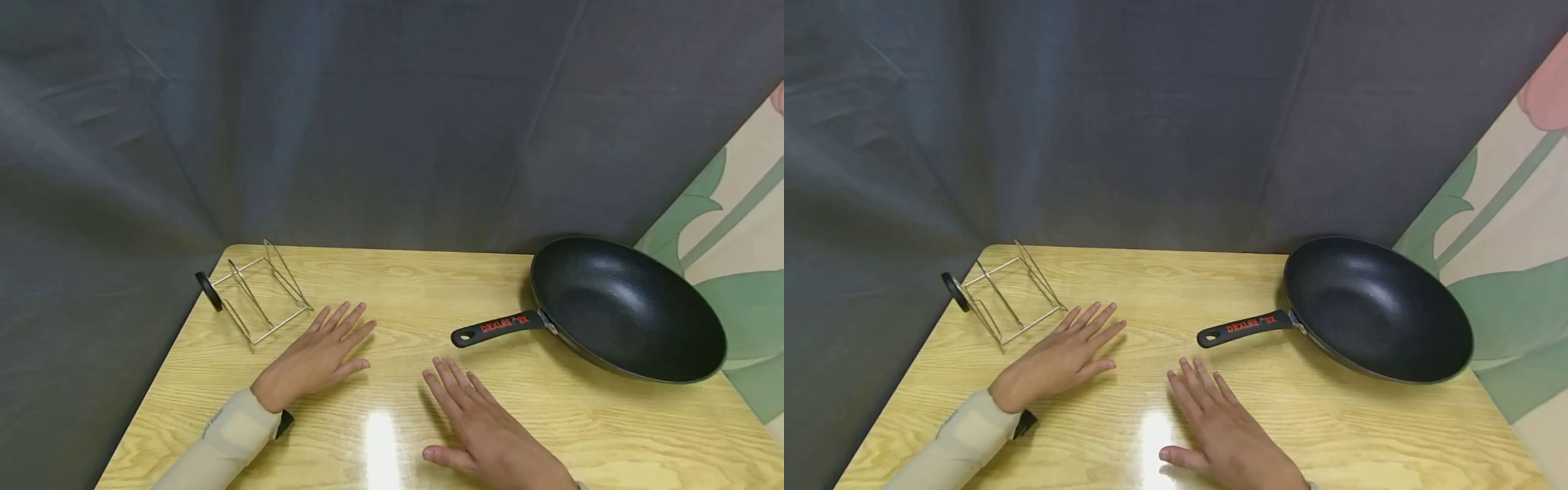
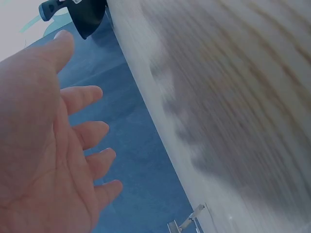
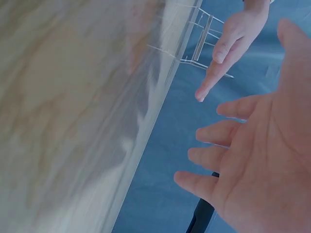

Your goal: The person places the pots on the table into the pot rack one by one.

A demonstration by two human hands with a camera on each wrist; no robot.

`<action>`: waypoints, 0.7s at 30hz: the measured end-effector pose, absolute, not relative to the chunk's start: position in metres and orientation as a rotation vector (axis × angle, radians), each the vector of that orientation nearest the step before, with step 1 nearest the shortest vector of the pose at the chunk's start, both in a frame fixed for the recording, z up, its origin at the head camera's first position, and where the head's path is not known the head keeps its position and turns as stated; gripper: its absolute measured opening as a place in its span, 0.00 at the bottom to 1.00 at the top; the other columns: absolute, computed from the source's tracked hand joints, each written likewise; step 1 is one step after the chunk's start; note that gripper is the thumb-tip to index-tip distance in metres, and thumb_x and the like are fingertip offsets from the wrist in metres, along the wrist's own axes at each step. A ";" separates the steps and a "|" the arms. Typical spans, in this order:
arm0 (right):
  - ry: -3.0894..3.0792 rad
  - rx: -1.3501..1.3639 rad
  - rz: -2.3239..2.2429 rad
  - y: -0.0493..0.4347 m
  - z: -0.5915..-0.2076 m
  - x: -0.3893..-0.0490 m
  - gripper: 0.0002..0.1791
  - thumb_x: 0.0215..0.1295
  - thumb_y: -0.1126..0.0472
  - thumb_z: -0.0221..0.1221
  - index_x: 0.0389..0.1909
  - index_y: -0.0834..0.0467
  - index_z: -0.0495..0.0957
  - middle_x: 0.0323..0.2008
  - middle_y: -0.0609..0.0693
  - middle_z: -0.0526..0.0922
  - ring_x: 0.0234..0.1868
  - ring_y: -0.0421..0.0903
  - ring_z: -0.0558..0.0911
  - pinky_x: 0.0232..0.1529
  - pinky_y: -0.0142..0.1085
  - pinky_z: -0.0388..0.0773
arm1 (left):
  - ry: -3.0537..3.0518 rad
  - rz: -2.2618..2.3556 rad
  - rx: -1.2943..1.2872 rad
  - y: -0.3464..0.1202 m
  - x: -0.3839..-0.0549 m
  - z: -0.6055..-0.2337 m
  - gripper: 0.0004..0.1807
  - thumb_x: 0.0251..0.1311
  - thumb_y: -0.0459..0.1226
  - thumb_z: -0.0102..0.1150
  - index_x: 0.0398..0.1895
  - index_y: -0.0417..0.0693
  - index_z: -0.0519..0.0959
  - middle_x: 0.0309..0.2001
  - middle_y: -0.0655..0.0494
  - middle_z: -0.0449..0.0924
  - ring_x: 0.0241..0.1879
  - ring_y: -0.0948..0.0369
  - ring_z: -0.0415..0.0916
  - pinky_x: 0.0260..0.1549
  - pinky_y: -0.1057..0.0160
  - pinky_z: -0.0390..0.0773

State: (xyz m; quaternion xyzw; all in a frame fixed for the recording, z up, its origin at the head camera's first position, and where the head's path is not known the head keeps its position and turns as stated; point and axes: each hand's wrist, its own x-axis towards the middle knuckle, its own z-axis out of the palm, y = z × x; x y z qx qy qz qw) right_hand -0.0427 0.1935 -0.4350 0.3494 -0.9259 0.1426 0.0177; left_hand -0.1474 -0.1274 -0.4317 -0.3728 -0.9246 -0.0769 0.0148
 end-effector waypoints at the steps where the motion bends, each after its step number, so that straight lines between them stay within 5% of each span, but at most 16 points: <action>1: -2.885 1.074 0.461 0.194 -0.434 -0.043 0.51 0.71 0.33 0.56 0.83 0.55 0.47 0.82 0.56 0.42 0.80 0.57 0.50 0.75 0.33 0.29 | -2.875 -0.244 -1.164 -0.127 -0.148 -0.431 0.37 0.77 0.59 0.45 0.81 0.51 0.59 0.81 0.44 0.44 0.79 0.44 0.41 0.74 0.40 0.46; 15: -2.991 0.981 0.621 0.204 -0.436 -0.046 0.51 0.74 0.32 0.52 0.83 0.58 0.44 0.82 0.58 0.45 0.80 0.56 0.49 0.73 0.26 0.29 | -2.896 -0.258 -1.205 -0.122 -0.148 -0.426 0.39 0.77 0.60 0.41 0.82 0.50 0.55 0.82 0.44 0.40 0.80 0.45 0.40 0.74 0.40 0.46; 21: -3.016 0.911 0.670 0.209 -0.437 -0.052 0.53 0.72 0.31 0.53 0.83 0.60 0.44 0.81 0.59 0.46 0.80 0.55 0.48 0.76 0.41 0.45 | -2.922 -0.277 -1.205 -0.120 -0.146 -0.421 0.39 0.78 0.61 0.39 0.83 0.52 0.52 0.82 0.48 0.36 0.80 0.49 0.38 0.75 0.43 0.45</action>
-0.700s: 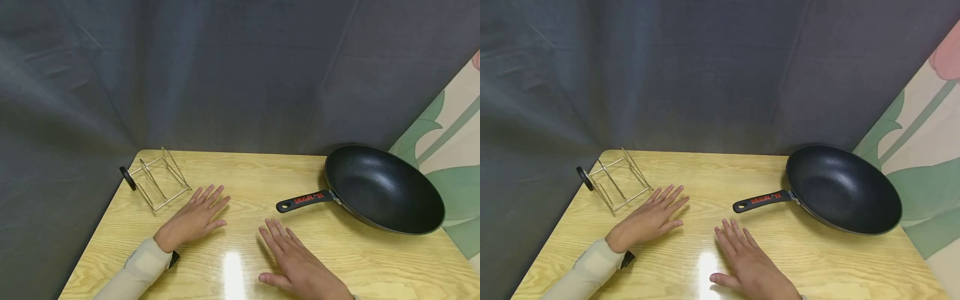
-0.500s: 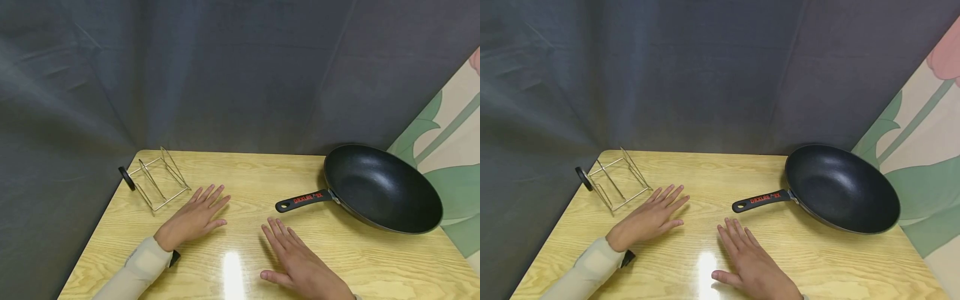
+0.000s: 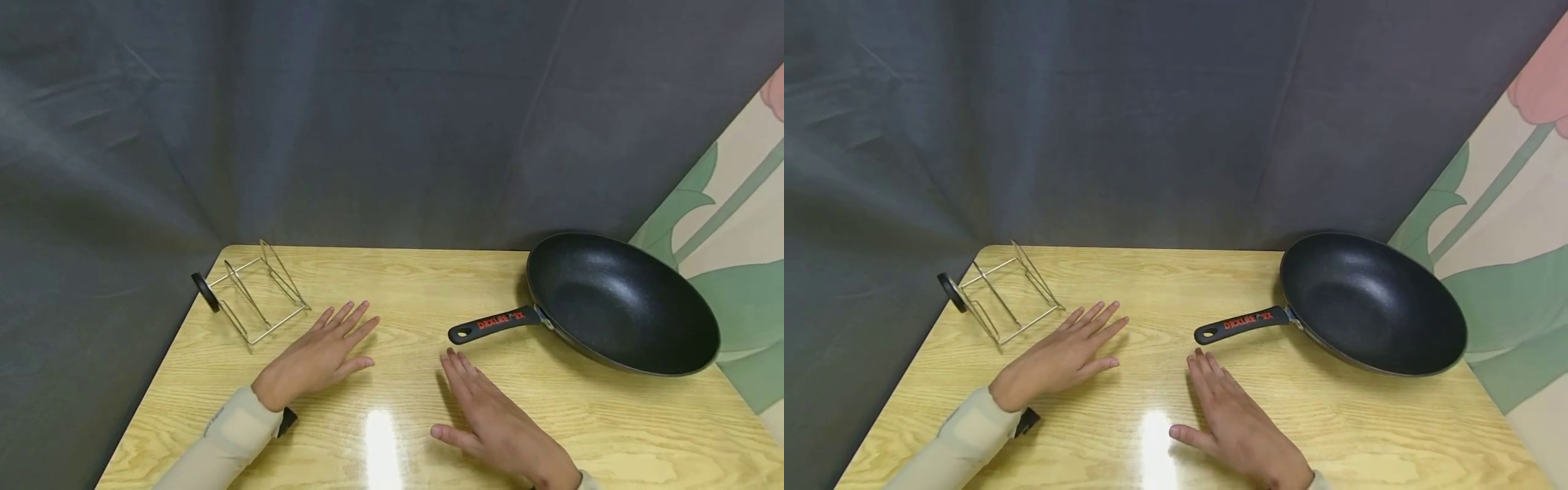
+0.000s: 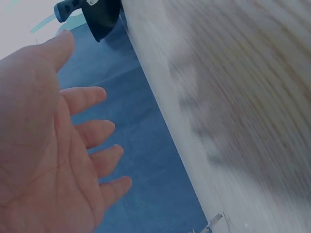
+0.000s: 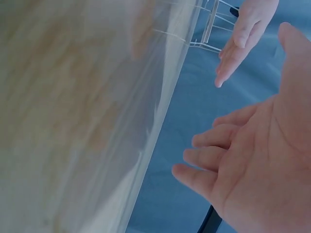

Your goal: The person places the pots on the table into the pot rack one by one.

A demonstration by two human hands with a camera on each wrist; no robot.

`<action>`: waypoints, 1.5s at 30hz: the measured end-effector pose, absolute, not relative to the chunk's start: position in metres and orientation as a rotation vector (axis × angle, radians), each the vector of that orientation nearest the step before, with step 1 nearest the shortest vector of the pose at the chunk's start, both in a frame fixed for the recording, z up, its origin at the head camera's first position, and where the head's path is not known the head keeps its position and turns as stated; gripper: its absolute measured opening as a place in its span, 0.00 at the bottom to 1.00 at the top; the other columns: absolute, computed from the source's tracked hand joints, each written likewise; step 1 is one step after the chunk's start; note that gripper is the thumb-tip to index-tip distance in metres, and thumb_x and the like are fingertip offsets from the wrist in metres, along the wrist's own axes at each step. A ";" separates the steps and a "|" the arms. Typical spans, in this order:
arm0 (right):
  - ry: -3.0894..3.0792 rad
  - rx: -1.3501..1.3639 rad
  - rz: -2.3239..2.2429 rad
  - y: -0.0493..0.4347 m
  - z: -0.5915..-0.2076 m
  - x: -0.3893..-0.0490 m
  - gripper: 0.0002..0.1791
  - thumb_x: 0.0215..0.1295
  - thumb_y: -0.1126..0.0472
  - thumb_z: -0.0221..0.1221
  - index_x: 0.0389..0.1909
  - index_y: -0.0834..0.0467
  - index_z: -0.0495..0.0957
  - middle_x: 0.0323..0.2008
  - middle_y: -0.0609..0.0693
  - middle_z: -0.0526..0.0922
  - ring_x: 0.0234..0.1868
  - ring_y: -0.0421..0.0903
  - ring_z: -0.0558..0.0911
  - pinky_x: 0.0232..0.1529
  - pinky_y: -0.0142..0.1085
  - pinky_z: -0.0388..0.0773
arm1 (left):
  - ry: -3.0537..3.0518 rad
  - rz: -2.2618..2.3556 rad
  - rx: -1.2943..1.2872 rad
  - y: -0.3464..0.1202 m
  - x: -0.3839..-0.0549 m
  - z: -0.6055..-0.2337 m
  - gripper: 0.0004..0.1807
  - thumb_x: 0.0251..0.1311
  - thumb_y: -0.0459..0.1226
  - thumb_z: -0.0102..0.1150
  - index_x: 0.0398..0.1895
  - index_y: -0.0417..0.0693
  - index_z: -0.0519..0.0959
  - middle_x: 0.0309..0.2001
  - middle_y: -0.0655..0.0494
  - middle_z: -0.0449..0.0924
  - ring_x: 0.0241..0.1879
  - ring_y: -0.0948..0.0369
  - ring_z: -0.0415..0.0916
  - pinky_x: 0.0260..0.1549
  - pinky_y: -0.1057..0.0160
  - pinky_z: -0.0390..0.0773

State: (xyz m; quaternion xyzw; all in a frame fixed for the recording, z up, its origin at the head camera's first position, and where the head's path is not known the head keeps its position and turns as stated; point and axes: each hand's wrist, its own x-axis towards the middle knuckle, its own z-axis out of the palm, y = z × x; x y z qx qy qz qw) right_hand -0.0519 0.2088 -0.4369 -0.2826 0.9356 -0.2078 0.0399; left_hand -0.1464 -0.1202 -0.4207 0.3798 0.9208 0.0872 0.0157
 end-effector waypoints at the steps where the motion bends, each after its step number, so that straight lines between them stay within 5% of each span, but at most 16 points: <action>1: 2.864 -0.853 -0.651 0.209 -0.437 -0.053 0.54 0.72 0.31 0.54 0.83 0.60 0.44 0.81 0.59 0.46 0.80 0.55 0.48 0.76 0.45 0.49 | 2.859 0.275 1.175 -0.120 -0.146 -0.420 0.39 0.78 0.61 0.39 0.83 0.53 0.51 0.82 0.48 0.36 0.80 0.49 0.37 0.75 0.43 0.44; 19: 2.780 -0.516 -0.935 0.216 -0.430 -0.064 0.52 0.74 0.35 0.54 0.81 0.67 0.45 0.79 0.66 0.48 0.78 0.62 0.52 0.71 0.61 0.56 | 2.730 0.401 1.156 -0.114 -0.148 -0.412 0.40 0.78 0.63 0.34 0.84 0.53 0.48 0.82 0.51 0.33 0.80 0.48 0.37 0.75 0.44 0.43; 35: 2.500 -0.302 -1.380 0.233 -0.431 -0.080 0.41 0.82 0.47 0.49 0.79 0.71 0.46 0.78 0.69 0.50 0.77 0.65 0.53 0.71 0.62 0.54 | 2.669 0.444 1.198 -0.104 -0.155 -0.408 0.39 0.78 0.62 0.35 0.83 0.53 0.50 0.82 0.51 0.42 0.80 0.51 0.42 0.75 0.45 0.44; 45: 2.150 -0.239 -1.797 0.238 -0.432 -0.095 0.34 0.86 0.52 0.39 0.77 0.74 0.49 0.75 0.72 0.57 0.76 0.65 0.58 0.71 0.50 0.62 | 2.615 0.439 1.241 -0.096 -0.155 -0.406 0.38 0.78 0.61 0.36 0.82 0.51 0.55 0.81 0.46 0.50 0.78 0.47 0.51 0.74 0.44 0.50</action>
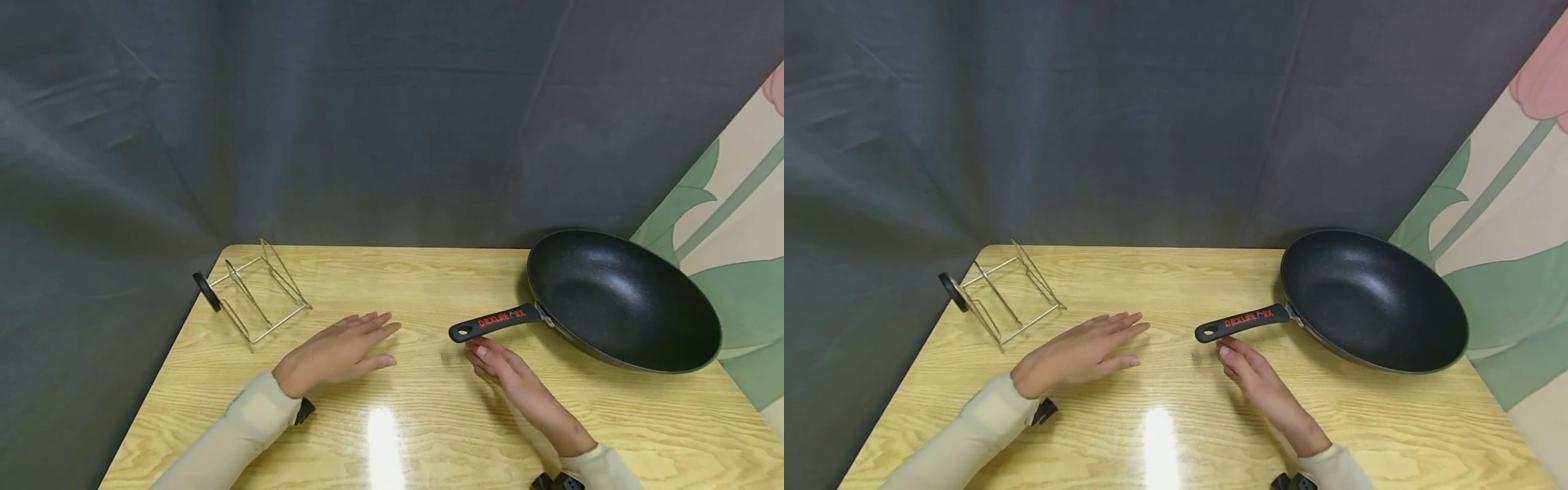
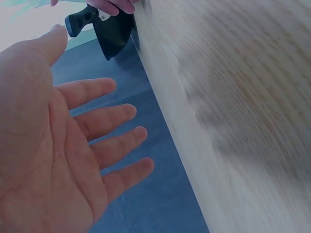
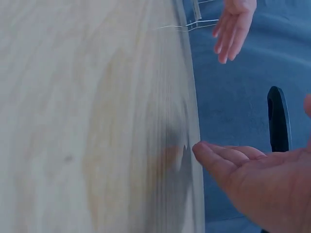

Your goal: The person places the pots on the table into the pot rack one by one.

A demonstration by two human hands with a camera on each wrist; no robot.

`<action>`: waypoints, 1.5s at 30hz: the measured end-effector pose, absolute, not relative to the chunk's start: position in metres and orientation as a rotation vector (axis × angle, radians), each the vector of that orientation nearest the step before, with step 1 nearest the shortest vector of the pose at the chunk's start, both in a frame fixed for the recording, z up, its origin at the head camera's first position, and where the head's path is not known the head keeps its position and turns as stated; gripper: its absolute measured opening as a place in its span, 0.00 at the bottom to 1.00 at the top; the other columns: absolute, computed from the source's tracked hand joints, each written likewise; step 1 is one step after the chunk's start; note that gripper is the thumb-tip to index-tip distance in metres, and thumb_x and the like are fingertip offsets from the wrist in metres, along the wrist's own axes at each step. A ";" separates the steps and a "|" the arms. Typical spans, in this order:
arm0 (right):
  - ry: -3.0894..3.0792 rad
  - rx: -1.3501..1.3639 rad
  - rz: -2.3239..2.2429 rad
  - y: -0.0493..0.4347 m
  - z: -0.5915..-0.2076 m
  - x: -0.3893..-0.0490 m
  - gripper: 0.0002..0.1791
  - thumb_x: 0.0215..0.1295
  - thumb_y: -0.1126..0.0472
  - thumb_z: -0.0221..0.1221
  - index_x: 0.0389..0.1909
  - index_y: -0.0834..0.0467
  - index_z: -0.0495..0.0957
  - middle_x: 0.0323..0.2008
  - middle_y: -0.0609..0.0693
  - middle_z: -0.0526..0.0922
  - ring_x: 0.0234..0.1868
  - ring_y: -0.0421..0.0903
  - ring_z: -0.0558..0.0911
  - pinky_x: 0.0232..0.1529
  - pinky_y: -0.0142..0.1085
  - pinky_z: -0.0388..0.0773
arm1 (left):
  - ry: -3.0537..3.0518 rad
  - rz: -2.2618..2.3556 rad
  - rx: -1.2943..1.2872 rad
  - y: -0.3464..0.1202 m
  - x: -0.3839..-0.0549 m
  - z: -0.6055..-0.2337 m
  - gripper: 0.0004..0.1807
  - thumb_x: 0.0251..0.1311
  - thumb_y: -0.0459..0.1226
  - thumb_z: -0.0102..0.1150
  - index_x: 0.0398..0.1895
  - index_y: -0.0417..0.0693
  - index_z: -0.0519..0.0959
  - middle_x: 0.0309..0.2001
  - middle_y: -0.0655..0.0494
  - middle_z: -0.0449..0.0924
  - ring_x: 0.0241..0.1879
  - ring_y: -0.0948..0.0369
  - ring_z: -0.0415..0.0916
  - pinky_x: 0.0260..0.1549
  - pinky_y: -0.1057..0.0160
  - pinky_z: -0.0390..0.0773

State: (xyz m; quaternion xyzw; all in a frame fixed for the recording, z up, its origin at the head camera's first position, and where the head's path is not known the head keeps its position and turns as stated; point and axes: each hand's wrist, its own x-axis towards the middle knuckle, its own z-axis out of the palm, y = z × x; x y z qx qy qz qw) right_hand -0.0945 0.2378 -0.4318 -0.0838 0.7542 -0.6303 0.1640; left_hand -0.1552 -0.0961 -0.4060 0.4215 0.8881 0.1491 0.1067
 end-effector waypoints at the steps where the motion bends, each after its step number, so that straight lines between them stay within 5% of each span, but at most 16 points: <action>1: 2.088 -0.234 -1.857 0.238 -0.432 -0.096 0.34 0.86 0.52 0.38 0.77 0.74 0.49 0.74 0.73 0.57 0.75 0.64 0.58 0.70 0.47 0.63 | 2.615 0.432 1.241 -0.095 -0.155 -0.406 0.38 0.78 0.62 0.35 0.82 0.52 0.55 0.81 0.46 0.50 0.78 0.47 0.51 0.74 0.45 0.50; 6: 1.622 -0.128 -2.196 0.244 -0.435 -0.104 0.27 0.86 0.52 0.37 0.73 0.64 0.64 0.68 0.70 0.69 0.71 0.60 0.69 0.68 0.45 0.68 | 2.594 0.471 1.251 -0.092 -0.157 -0.407 0.39 0.78 0.62 0.36 0.82 0.50 0.56 0.78 0.44 0.56 0.76 0.49 0.57 0.72 0.49 0.59; 13: 0.957 -0.004 -2.590 0.253 -0.442 -0.111 0.21 0.85 0.54 0.38 0.52 0.57 0.79 0.55 0.59 0.83 0.62 0.55 0.80 0.70 0.47 0.66 | 2.514 0.544 1.236 -0.085 -0.164 -0.408 0.40 0.77 0.63 0.39 0.80 0.49 0.60 0.75 0.51 0.65 0.71 0.57 0.66 0.69 0.56 0.65; 17: 0.811 0.238 -2.738 0.251 -0.439 -0.112 0.13 0.82 0.53 0.47 0.47 0.56 0.76 0.48 0.54 0.82 0.56 0.50 0.82 0.69 0.43 0.67 | 2.442 0.623 1.232 -0.081 -0.170 -0.409 0.37 0.77 0.60 0.44 0.77 0.45 0.65 0.60 0.53 0.81 0.52 0.63 0.82 0.65 0.55 0.70; 20: 0.704 0.382 -2.806 0.248 -0.436 -0.113 0.10 0.79 0.53 0.51 0.48 0.55 0.70 0.47 0.54 0.79 0.57 0.49 0.81 0.70 0.42 0.66 | 2.394 0.689 1.212 -0.078 -0.175 -0.412 0.35 0.78 0.57 0.46 0.76 0.43 0.67 0.51 0.56 0.85 0.40 0.67 0.82 0.62 0.54 0.73; 26: 0.524 0.418 -2.890 0.246 -0.437 -0.116 0.12 0.78 0.52 0.52 0.52 0.54 0.64 0.51 0.56 0.79 0.59 0.49 0.79 0.71 0.41 0.64 | 2.237 0.892 1.145 -0.070 -0.180 -0.415 0.31 0.78 0.53 0.49 0.74 0.43 0.69 0.59 0.56 0.82 0.56 0.62 0.80 0.58 0.60 0.77; 35: 0.440 0.315 -2.951 0.246 -0.441 -0.118 0.17 0.80 0.52 0.49 0.60 0.53 0.59 0.57 0.59 0.78 0.62 0.52 0.78 0.70 0.41 0.65 | 1.875 1.179 0.925 -0.053 -0.183 -0.412 0.28 0.79 0.47 0.51 0.75 0.44 0.67 0.56 0.44 0.83 0.50 0.52 0.84 0.35 0.51 0.87; 45: 0.504 0.354 -2.969 0.247 -0.439 -0.117 0.17 0.80 0.52 0.49 0.61 0.55 0.62 0.58 0.59 0.80 0.63 0.50 0.78 0.70 0.40 0.65 | 1.703 1.323 0.769 -0.034 -0.188 -0.413 0.31 0.80 0.52 0.47 0.74 0.40 0.67 0.52 0.40 0.84 0.46 0.42 0.86 0.33 0.47 0.87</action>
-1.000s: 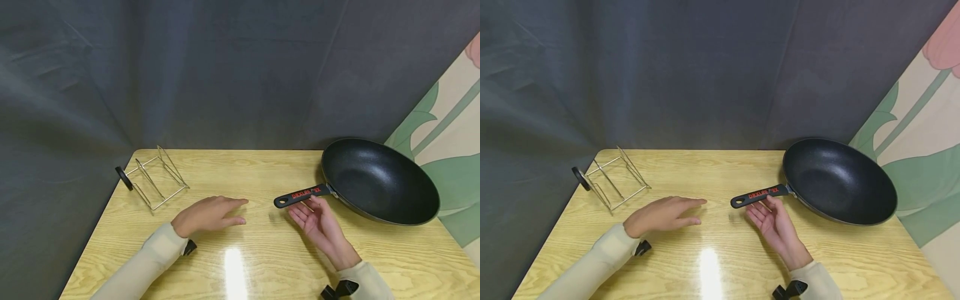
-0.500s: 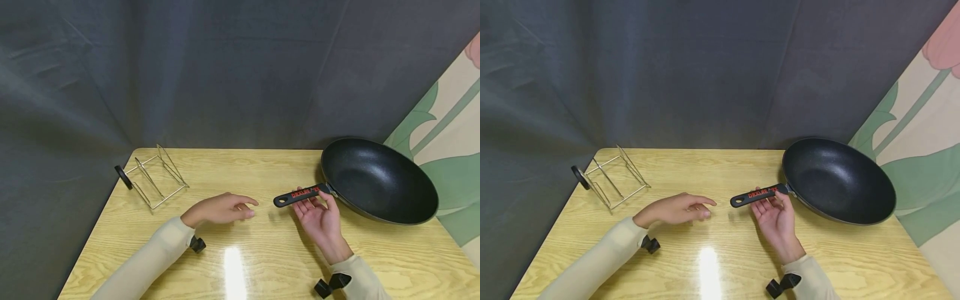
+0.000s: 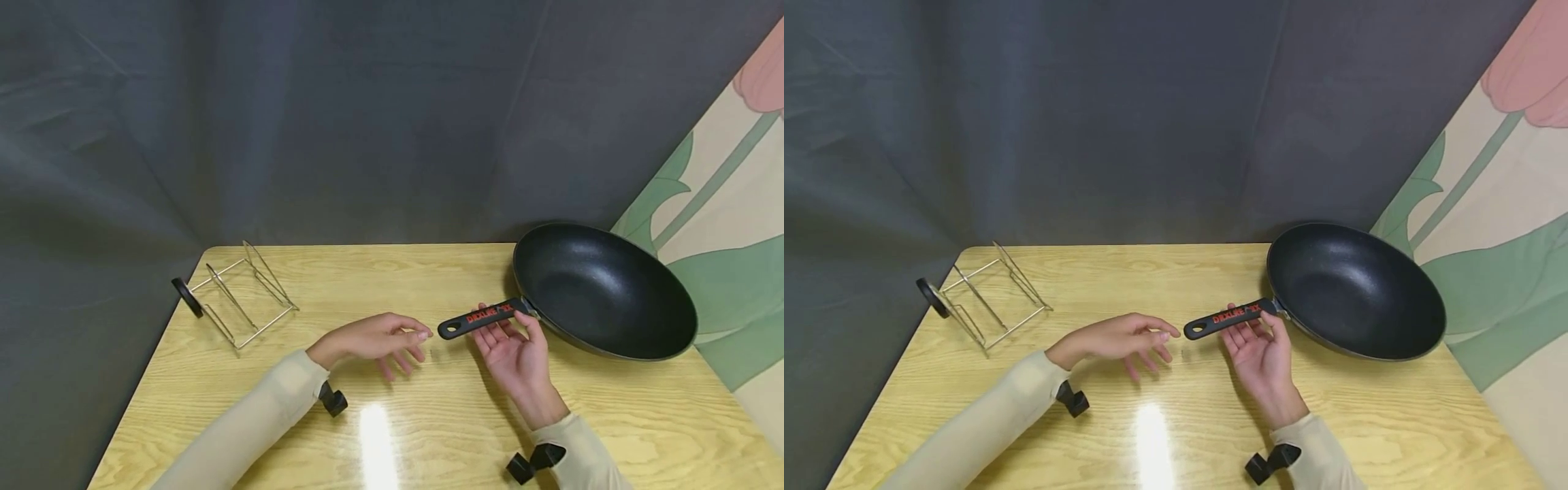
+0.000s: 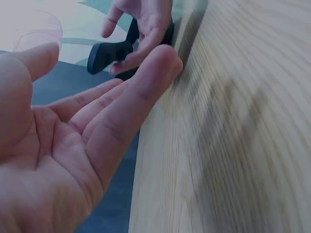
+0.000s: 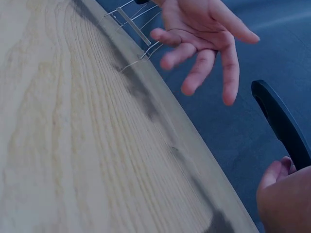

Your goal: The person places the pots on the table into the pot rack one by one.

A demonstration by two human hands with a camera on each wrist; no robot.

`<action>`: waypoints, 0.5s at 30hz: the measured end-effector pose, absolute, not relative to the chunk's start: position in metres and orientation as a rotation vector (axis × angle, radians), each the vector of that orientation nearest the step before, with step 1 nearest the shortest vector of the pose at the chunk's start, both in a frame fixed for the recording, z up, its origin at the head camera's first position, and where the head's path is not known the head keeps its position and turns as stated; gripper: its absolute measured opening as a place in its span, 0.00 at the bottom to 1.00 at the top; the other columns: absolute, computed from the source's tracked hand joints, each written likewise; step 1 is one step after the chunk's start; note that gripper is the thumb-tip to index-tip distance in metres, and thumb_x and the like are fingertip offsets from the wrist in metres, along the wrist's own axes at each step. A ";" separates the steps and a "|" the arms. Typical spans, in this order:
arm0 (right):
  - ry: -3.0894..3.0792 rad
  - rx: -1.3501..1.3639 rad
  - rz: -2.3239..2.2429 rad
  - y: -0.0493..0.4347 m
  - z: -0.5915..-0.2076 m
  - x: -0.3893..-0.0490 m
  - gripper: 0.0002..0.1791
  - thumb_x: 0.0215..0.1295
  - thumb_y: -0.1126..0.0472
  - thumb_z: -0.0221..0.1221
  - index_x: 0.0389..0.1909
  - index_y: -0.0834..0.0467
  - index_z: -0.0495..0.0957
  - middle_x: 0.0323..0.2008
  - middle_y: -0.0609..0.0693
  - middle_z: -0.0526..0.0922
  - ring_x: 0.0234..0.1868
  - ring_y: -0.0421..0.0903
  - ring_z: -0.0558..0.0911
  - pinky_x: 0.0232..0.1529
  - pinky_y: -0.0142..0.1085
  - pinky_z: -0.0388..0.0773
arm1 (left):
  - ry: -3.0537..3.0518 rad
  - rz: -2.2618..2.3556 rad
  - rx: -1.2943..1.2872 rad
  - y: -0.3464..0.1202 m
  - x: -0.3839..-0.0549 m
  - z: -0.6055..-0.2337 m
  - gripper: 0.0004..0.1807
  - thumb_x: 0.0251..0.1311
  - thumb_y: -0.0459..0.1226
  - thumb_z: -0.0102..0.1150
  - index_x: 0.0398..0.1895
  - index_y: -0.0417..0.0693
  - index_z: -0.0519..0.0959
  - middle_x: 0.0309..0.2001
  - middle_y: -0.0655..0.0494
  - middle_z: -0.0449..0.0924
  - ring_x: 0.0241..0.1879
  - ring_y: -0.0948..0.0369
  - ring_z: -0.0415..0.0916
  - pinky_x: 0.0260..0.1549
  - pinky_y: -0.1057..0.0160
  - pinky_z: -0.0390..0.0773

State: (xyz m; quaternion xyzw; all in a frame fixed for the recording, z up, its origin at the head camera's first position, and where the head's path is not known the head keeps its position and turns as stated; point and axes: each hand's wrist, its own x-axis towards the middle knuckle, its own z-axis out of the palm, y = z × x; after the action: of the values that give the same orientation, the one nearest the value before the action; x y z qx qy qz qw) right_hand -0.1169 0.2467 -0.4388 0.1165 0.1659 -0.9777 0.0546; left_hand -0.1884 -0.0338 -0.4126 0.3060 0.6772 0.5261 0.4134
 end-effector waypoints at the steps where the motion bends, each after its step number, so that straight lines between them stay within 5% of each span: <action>1: 0.498 0.351 -2.972 0.247 -0.439 -0.118 0.17 0.80 0.52 0.48 0.61 0.55 0.62 0.58 0.59 0.80 0.64 0.51 0.78 0.71 0.40 0.65 | 1.687 1.339 0.749 -0.031 -0.189 -0.413 0.31 0.80 0.52 0.47 0.73 0.40 0.68 0.51 0.40 0.84 0.45 0.41 0.86 0.33 0.46 0.86; 15: 0.514 0.403 -2.993 0.241 -0.438 -0.135 0.19 0.80 0.50 0.47 0.61 0.59 0.64 0.57 0.57 0.77 0.64 0.51 0.77 0.69 0.38 0.66 | 1.492 1.483 0.561 0.008 -0.203 -0.408 0.31 0.80 0.51 0.47 0.69 0.33 0.69 0.43 0.33 0.86 0.39 0.39 0.87 0.36 0.46 0.86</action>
State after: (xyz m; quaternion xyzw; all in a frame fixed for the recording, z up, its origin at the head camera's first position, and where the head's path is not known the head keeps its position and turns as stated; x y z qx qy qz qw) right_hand -0.1351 0.2414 -0.4377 0.1316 0.1678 -0.9762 0.0390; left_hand -0.2029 0.0080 -0.4083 0.2285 0.6070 0.6037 0.4636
